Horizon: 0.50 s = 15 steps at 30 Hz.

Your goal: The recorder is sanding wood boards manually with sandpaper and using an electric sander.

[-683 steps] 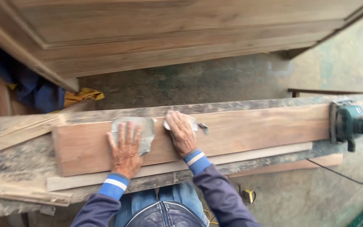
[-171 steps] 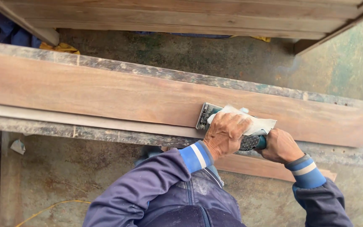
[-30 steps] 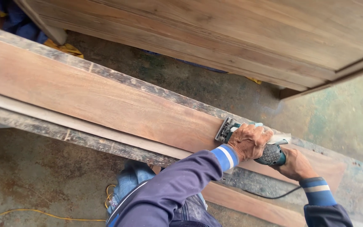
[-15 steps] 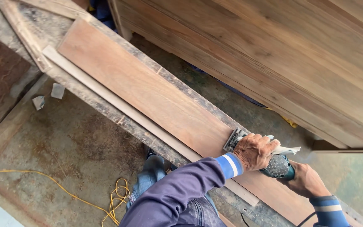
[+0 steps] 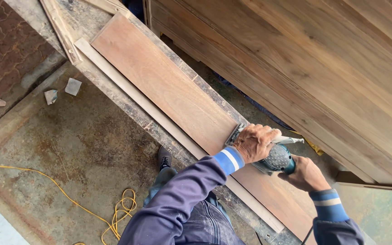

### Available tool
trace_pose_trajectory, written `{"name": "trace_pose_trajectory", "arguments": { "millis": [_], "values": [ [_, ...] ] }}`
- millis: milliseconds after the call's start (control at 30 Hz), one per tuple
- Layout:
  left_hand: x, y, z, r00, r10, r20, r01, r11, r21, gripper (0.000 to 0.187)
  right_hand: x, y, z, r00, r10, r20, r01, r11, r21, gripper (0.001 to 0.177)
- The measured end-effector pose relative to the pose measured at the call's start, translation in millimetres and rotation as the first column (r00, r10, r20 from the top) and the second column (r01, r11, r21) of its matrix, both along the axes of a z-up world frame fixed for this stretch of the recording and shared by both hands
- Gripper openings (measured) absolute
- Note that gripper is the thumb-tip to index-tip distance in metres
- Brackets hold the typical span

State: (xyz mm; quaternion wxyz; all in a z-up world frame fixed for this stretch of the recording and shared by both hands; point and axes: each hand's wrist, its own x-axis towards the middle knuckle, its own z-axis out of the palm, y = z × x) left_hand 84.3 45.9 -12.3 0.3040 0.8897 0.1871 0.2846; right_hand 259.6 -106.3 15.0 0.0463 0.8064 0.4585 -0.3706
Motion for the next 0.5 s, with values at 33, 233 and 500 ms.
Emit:
{"name": "trace_pose_trajectory", "arguments": {
  "millis": [33, 233, 500],
  "values": [
    [-2.0, 5.8, 2.5, 1.000, 0.004, 0.001, -0.004, 1.000, 0.002, 0.027, -5.1, 8.5, 1.8, 1.000, 0.004, 0.001, -0.004, 1.000, 0.002, 0.041],
    [-2.6, 36.6, 5.5, 0.951, 0.105, -0.291, -0.151, 0.978, -0.140, 0.011, -23.1, 49.9, -7.9, 0.999, 0.035, -0.040, -0.034, 0.999, 0.041, 0.041],
    [-33.7, 112.3, 10.3, 0.951, 0.180, -0.252, -0.218, 0.967, -0.132, 0.018, -72.0, 117.2, 16.8, 0.996, 0.030, -0.085, -0.017, 0.990, 0.142, 0.039]
  ]
}}
